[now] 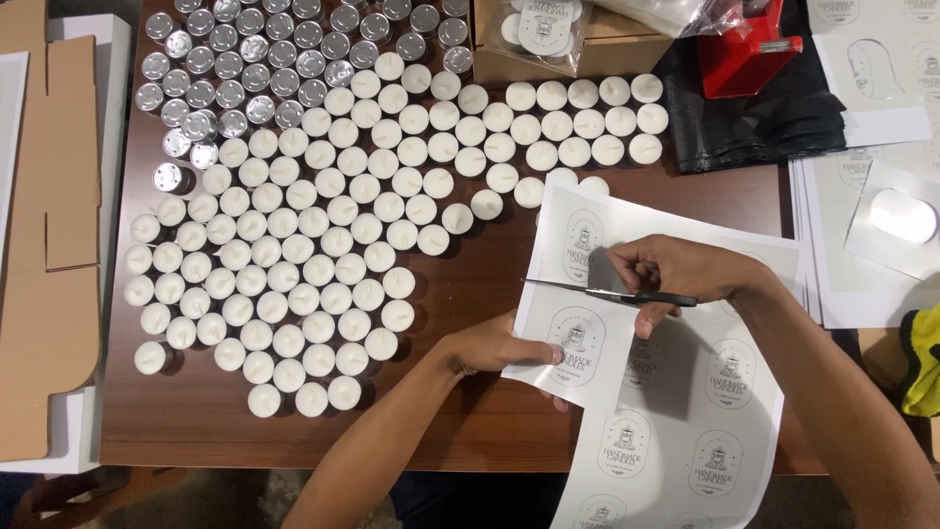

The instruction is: Cutting out circular product labels from a printed sheet using scissors at a production table.

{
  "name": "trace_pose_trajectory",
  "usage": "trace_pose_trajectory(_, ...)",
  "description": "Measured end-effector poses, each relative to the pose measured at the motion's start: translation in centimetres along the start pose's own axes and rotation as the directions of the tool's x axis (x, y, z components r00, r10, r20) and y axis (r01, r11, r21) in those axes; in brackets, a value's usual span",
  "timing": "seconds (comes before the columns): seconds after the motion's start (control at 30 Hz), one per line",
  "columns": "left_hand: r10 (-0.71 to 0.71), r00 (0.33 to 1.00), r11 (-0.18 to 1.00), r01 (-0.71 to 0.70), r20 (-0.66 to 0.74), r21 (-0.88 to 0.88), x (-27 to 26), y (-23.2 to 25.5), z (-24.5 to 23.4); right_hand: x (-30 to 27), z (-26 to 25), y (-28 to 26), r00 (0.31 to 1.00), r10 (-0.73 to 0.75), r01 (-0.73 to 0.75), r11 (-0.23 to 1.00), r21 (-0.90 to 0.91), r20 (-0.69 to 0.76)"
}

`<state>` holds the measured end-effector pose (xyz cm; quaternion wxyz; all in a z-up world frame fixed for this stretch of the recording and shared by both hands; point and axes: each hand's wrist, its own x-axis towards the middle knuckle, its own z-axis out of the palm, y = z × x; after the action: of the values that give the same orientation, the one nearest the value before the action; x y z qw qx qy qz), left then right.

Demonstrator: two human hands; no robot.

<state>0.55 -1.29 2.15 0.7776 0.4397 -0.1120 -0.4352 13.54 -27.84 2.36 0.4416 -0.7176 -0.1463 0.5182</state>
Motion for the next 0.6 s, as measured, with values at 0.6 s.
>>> trace_pose_trajectory(0.6, -0.003, 1.0, 1.0, 0.003, -0.019, 0.025, 0.2, 2.2, 0.7, 0.4, 0.2, 1.0, 0.996, -0.063, 0.065, 0.997, 0.032, -0.062)
